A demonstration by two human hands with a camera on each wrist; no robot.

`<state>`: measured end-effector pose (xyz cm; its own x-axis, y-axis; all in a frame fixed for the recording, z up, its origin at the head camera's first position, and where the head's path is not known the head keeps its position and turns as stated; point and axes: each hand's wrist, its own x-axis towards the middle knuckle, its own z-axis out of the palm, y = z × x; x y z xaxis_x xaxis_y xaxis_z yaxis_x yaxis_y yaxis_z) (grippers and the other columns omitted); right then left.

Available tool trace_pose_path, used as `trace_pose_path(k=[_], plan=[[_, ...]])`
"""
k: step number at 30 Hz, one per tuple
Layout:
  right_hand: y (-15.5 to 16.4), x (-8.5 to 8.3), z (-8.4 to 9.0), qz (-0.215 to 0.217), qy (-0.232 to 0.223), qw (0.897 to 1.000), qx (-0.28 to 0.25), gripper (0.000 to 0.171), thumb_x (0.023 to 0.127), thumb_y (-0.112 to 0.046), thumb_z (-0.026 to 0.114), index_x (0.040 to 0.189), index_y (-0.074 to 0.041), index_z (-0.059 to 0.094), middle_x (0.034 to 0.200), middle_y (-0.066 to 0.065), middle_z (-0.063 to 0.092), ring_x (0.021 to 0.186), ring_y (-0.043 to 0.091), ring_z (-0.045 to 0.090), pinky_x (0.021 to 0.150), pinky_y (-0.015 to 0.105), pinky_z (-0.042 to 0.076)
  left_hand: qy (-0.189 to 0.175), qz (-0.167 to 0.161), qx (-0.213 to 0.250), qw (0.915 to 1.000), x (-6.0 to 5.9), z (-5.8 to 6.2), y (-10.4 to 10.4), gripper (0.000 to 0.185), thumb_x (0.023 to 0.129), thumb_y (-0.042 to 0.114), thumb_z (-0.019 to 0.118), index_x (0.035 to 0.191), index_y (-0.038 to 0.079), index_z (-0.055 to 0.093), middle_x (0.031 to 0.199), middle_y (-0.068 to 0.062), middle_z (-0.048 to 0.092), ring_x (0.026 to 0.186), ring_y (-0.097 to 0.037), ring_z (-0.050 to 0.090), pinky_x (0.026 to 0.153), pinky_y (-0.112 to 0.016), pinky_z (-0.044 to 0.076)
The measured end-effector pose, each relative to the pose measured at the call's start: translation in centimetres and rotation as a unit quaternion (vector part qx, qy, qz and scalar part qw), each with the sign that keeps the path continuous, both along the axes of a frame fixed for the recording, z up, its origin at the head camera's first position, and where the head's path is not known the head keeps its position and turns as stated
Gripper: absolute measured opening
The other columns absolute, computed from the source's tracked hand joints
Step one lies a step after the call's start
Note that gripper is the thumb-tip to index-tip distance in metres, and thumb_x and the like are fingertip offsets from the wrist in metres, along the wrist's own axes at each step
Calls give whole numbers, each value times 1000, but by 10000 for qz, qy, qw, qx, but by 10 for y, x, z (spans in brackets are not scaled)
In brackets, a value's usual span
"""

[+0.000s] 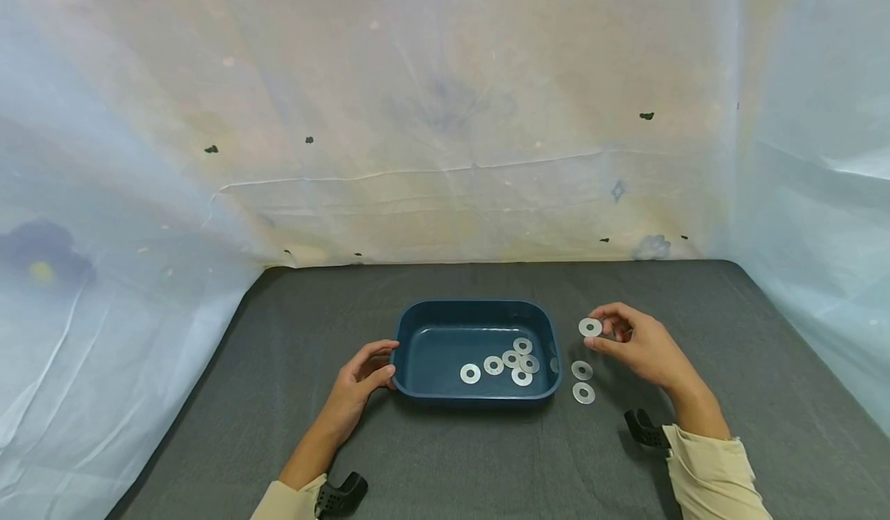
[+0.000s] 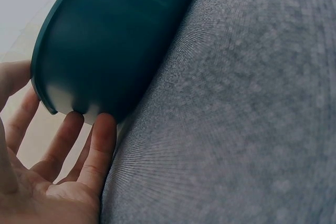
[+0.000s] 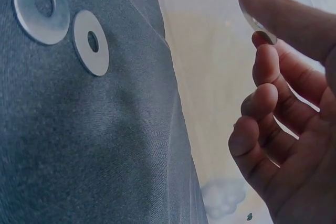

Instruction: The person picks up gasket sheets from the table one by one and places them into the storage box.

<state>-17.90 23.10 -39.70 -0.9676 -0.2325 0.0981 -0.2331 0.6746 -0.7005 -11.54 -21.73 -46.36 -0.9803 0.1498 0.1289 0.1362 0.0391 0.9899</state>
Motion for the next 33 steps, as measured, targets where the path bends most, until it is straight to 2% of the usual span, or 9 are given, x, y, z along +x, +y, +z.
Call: trace_pose_path(k=[17,24,33], plan=[[-5,2,6,135,26,9993,-342,40,88,-28,77,118,-7,61,90,7,53,73,11,47,59,24,39,8,7,19,10000,-1,0,1,43,100,13,59,139,-1,49,129,-9,50,99,-10,60,79,-28,56],[-15,1,4,354,-103,9979,-526,38,88,-25,77,117,-7,61,89,6,51,72,11,47,58,24,40,26,2,-24,10000,0,1,0,42,100,13,59,139,0,49,128,-7,52,96,-8,60,79,-28,56],[-39,-6,0,684,-28,9966,-460,37,85,-25,80,115,-12,63,87,3,53,70,11,48,59,24,41,45,25,30,10000,-1,1,0,42,100,12,59,138,-1,49,125,-2,53,94,-8,60,78,-28,56]])
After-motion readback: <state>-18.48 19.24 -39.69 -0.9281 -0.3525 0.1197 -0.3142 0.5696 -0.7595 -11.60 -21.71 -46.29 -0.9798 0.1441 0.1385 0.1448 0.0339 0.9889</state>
